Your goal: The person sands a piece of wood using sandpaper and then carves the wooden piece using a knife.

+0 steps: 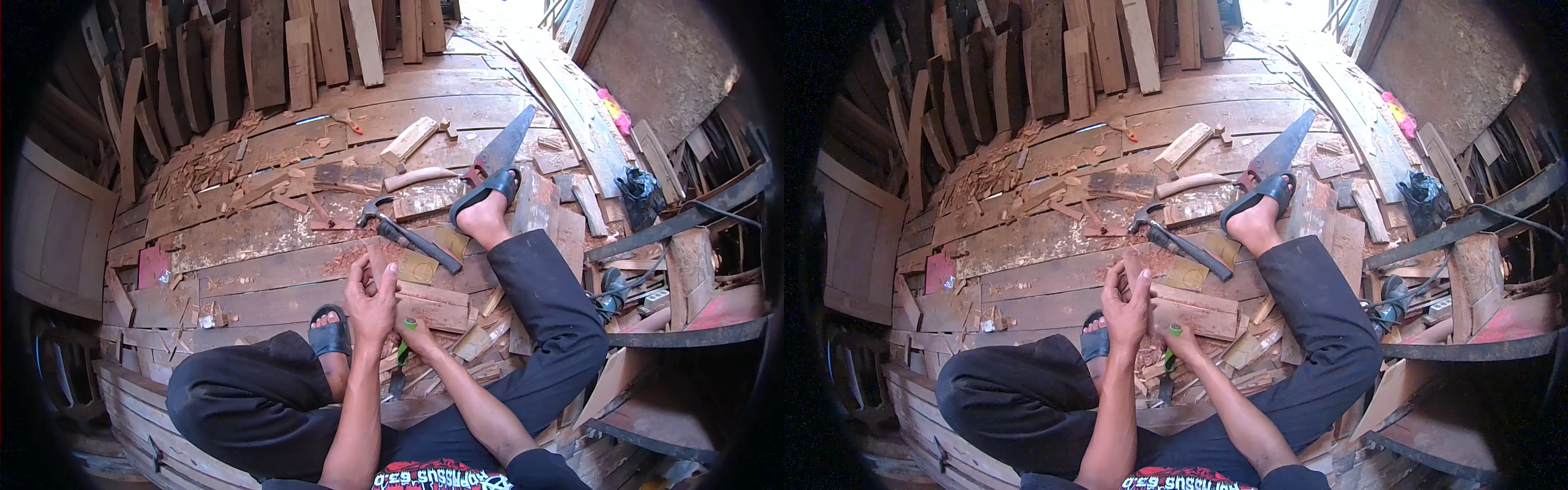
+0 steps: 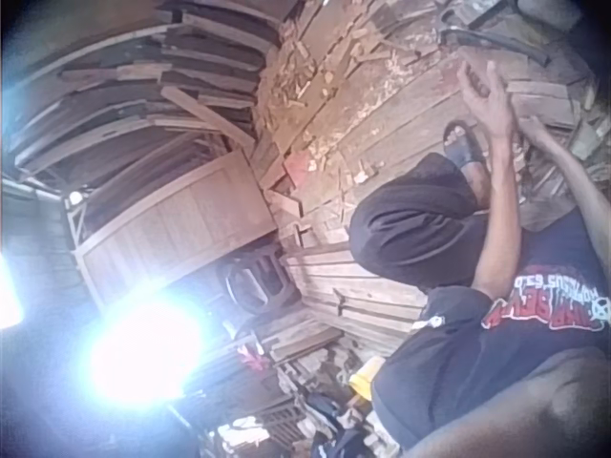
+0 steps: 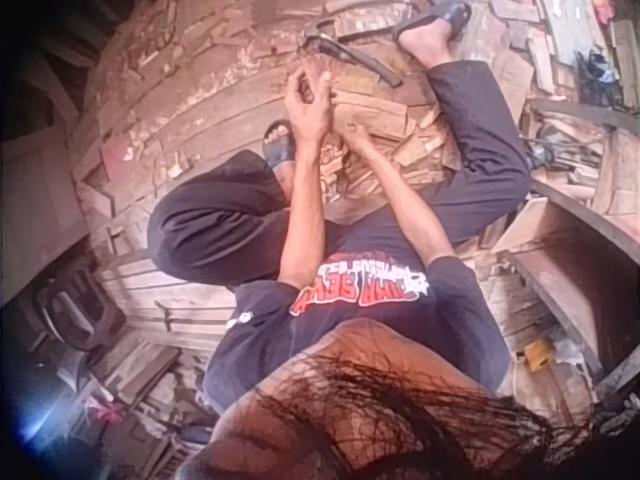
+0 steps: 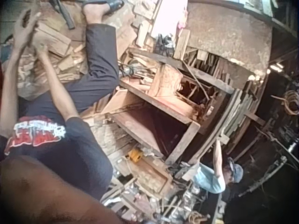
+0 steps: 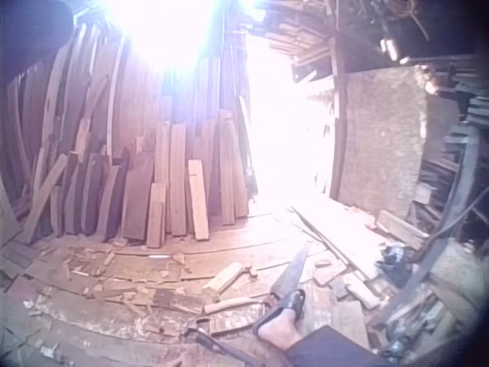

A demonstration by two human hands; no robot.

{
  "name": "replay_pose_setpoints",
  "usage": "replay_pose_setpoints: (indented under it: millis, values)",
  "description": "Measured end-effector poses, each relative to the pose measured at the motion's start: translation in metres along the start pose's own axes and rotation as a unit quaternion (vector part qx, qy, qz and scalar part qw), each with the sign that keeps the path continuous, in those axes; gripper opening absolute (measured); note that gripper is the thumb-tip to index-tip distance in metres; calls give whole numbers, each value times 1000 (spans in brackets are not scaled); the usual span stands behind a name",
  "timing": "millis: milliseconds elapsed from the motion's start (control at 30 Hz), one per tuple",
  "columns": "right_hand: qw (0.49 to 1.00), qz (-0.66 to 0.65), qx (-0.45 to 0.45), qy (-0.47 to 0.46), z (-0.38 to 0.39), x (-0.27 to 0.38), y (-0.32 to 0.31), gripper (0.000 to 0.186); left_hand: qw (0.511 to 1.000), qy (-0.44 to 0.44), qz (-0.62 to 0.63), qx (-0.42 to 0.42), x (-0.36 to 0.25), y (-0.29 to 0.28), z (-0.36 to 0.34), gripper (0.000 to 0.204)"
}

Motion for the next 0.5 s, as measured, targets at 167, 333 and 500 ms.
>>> replay_pose_setpoints:
  millis: [167, 333, 500]
  values:
    - [990, -138, 10, -7, 9, 36, -7, 22, 980, 140, -126, -58, 58, -25, -22, 32]
    - [950, -260, -83, -152, 19, 120, -77, 30, 902, -359, 237, 36, 133, -13, 4, 47]
    - [897, -310, -50, -311, 45, 217, -102, 32, 780, -554, 290, 20, 171, 3, 39, 29]
Point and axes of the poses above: each hand's wrist, its own z-axis away from the middle knuckle, its own y-axis out of the palm, x = y × z, the point moved 7 cm from there along -z, towards the middle knuckle, and after that the axes turned 10 degrees about -x, right-handed, at the moved point
